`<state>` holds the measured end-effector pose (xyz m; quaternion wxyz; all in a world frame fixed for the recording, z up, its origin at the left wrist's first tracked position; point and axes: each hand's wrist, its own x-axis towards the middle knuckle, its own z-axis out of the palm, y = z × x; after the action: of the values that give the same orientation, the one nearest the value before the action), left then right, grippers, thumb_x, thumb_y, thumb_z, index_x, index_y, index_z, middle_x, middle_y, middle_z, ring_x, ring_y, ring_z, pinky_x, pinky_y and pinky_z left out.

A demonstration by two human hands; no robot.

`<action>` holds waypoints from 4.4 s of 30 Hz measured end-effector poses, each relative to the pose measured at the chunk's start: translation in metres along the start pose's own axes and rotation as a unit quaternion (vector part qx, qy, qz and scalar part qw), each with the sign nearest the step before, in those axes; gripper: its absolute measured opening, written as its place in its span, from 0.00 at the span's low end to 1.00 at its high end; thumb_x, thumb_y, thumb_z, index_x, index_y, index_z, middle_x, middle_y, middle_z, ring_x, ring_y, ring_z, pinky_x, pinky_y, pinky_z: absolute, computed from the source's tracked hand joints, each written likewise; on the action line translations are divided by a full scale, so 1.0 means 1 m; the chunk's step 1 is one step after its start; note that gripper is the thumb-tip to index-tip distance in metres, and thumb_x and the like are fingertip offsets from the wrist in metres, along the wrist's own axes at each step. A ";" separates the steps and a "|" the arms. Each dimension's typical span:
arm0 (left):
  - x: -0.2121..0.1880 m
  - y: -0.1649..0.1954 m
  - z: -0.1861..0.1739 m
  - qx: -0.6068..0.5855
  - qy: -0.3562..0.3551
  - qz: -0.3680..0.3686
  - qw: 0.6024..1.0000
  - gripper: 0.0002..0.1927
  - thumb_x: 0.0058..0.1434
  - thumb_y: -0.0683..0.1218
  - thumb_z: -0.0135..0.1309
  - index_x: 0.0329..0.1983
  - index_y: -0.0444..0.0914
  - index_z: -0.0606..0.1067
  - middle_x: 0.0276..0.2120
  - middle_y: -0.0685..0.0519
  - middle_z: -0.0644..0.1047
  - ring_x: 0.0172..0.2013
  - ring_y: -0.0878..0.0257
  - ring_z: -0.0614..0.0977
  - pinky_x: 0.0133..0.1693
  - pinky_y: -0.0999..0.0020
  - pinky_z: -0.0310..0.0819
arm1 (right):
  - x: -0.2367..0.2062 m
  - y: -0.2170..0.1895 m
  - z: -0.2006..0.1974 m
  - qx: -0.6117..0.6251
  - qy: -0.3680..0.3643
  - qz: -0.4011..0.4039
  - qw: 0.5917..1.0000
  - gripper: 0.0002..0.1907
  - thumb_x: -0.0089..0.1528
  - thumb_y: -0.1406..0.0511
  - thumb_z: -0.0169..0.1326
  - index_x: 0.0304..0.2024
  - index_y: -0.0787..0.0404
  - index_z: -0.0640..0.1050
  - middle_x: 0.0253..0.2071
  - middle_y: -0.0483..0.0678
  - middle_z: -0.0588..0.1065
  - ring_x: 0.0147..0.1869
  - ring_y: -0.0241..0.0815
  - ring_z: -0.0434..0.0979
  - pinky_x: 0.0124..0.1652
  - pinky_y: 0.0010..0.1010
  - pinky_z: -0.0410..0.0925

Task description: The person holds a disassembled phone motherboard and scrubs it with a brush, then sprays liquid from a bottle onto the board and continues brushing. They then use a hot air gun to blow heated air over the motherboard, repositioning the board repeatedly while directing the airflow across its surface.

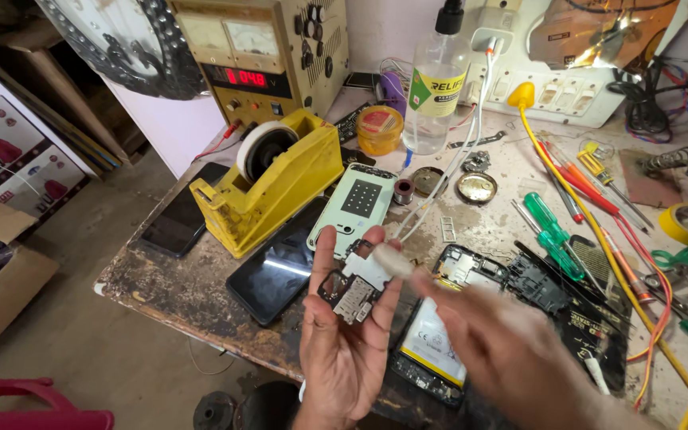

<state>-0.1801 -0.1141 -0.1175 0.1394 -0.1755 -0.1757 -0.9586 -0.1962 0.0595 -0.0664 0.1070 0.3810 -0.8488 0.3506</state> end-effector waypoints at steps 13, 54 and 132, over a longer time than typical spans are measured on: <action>-0.001 0.002 0.000 0.017 -0.015 0.006 1.000 0.43 0.71 0.60 0.44 0.81 0.41 0.42 0.75 0.35 0.56 0.73 0.44 0.61 0.71 0.50 0.56 | -0.014 0.028 0.007 -0.037 0.038 -0.004 0.999 0.23 0.62 0.68 0.56 0.60 0.53 0.77 0.33 0.54 0.77 0.29 0.49 0.79 0.30 0.38 0.73; 0.004 -0.002 0.000 0.016 -0.006 0.003 1.000 0.37 0.74 0.58 0.39 0.78 0.32 0.52 0.73 0.35 0.59 0.72 0.46 0.63 0.67 0.50 0.63 | -0.015 0.031 -0.003 -0.002 0.010 0.015 1.000 0.24 0.64 0.68 0.55 0.64 0.54 0.75 0.36 0.50 0.80 0.33 0.41 0.83 0.36 0.31 0.74; -0.002 -0.010 0.021 0.009 -0.023 -0.017 1.000 0.48 0.67 0.60 0.52 0.81 0.42 0.41 0.72 0.33 0.59 0.69 0.44 0.67 0.67 0.48 0.66 | -0.014 0.012 -0.006 0.018 0.123 0.028 0.992 0.23 0.60 0.69 0.58 0.58 0.58 0.79 0.35 0.44 0.78 0.31 0.30 0.73 0.31 0.22 0.68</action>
<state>-0.1755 -0.0962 -0.1025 0.1205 -0.1928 -0.1901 -0.9551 -0.1953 0.0774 -0.0743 0.1938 0.3127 -0.8334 0.4125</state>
